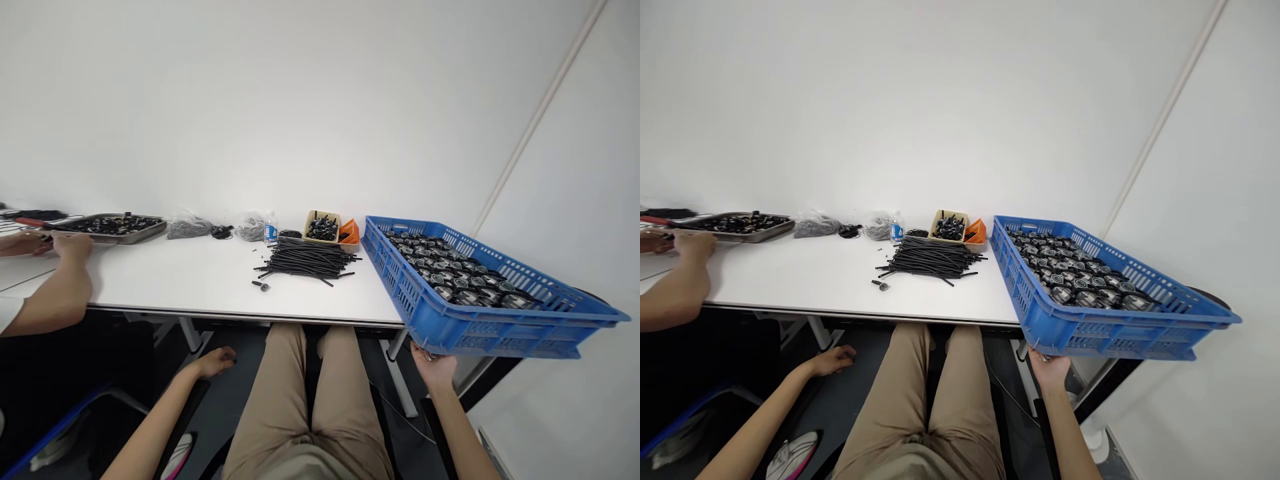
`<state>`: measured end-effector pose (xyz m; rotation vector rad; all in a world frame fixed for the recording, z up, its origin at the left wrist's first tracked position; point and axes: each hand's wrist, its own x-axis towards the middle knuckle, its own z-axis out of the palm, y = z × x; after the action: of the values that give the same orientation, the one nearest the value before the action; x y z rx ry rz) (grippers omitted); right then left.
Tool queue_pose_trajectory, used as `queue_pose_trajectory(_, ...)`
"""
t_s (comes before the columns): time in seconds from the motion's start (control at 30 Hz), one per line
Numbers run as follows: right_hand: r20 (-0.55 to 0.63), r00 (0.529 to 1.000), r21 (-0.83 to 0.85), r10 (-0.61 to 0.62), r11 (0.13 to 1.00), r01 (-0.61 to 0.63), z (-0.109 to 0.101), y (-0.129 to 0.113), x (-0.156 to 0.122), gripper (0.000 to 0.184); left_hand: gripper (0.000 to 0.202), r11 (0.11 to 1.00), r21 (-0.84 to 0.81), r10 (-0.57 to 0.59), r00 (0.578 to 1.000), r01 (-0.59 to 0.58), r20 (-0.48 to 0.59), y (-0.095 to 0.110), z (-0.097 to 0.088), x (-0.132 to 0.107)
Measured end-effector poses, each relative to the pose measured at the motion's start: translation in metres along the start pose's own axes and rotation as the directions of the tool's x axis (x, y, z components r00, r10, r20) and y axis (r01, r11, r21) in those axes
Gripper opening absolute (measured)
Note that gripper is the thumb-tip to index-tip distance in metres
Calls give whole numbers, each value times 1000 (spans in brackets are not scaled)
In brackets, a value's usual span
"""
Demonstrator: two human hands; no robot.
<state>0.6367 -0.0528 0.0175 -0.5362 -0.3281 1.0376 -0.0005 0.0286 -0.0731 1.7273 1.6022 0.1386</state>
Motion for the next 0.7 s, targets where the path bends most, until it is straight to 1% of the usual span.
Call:
queue_pose_trajectory(0.13,-7,998,47,54,997,-54,-1,0,1,15,61,1000,2,2,1000,-2,-2,0,0,0)
queue_pose_trajectory(0.3,7,999,52,47,998,-48,-4,2,3,13,60,1000,3,-2,1000,2,-4,-2,0,2)
queue_pose_trajectory(0.7,11,999,51,41,998,-42,-5,3,5,17,56,1000,24,-11,1000,10,2,-2,-1,1)
